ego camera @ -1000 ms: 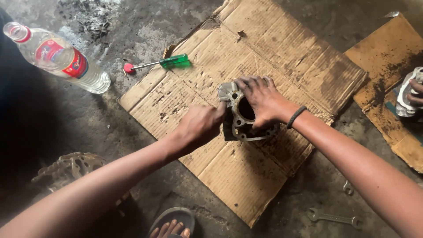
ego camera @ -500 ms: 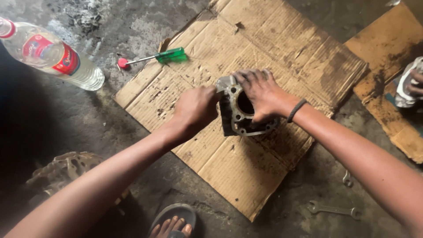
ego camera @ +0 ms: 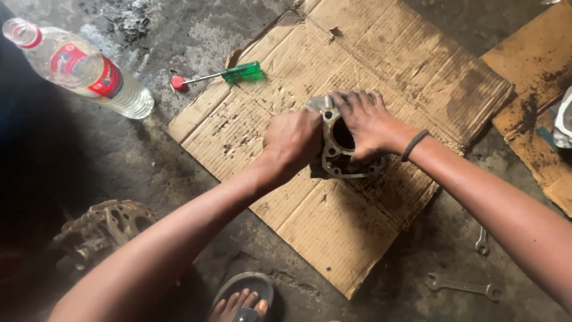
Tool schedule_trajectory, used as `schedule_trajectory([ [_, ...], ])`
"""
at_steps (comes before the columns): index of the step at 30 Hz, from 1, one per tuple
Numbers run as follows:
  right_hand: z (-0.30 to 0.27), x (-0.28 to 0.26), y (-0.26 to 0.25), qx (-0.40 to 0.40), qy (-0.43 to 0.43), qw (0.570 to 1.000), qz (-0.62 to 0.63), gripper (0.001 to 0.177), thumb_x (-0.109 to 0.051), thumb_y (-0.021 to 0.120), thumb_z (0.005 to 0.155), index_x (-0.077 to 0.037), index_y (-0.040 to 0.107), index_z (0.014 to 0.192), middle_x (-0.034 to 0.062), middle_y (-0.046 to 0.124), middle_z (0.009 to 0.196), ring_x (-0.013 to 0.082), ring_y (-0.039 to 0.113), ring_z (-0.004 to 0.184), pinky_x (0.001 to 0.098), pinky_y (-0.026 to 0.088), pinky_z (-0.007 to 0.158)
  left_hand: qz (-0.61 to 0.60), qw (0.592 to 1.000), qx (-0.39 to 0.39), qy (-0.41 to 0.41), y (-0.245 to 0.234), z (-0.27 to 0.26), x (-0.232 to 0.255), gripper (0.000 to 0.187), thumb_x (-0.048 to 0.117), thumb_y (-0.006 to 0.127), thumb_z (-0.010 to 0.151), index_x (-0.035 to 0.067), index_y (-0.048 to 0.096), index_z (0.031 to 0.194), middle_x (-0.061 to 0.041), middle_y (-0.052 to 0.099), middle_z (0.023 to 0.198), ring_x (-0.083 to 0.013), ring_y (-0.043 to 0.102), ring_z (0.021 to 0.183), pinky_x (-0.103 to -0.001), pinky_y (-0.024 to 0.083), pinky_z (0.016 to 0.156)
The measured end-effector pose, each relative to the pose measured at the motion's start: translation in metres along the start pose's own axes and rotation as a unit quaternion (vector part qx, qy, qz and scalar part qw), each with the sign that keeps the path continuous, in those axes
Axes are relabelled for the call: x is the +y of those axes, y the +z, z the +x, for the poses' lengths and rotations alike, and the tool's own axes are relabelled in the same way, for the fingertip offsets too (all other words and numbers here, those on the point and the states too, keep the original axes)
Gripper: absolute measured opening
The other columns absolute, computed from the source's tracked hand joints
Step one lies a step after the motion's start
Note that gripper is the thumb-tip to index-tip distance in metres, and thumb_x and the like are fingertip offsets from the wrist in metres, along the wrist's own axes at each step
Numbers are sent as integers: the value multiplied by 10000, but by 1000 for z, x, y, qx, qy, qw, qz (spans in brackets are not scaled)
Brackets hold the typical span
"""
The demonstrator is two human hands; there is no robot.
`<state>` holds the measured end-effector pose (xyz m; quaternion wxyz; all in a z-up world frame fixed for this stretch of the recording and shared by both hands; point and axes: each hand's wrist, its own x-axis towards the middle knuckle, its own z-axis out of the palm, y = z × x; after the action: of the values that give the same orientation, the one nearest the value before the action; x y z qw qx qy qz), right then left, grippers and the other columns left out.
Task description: Cleaning and scraping carbon or gasket residue from a motorcycle engine cylinder block.
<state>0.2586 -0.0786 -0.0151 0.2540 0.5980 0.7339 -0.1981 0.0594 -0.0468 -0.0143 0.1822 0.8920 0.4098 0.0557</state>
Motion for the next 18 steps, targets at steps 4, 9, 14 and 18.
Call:
schedule_trajectory([
  [4,1,-5,2,-8,15,1000,-17,1502,-458,851,626,-57,-266,1546,250,-160,1650,431,-99,1534,614,-26,1233,-31,989,38,138,54,16,-61,116,99,568,1020,6,617,1069,-151,613,605,-309,631,449,-452,520,355],
  [9,7,4,12,26,5,1000,-5,1575,-494,871,539,-65,-235,1576,278,-87,1641,455,-42,1528,605,-1,1247,3,957,49,286,4,5,-61,140,114,641,832,106,642,971,-150,602,593,-344,607,506,-465,484,442],
  [14,10,14,33,88,-34,995,-9,1564,-613,862,491,-54,-100,1590,260,110,1629,436,123,1518,671,104,1228,-4,975,102,199,23,2,-41,163,150,639,901,41,611,1018,-150,617,622,-344,635,542,-466,489,466],
  [18,12,11,25,78,-30,996,-13,1588,-705,861,503,-36,-104,1573,311,96,1603,479,120,1493,664,106,1218,-76,979,18,190,34,-11,-35,187,238,655,922,59,603,905,-160,628,640,-356,647,571,-476,505,490],
])
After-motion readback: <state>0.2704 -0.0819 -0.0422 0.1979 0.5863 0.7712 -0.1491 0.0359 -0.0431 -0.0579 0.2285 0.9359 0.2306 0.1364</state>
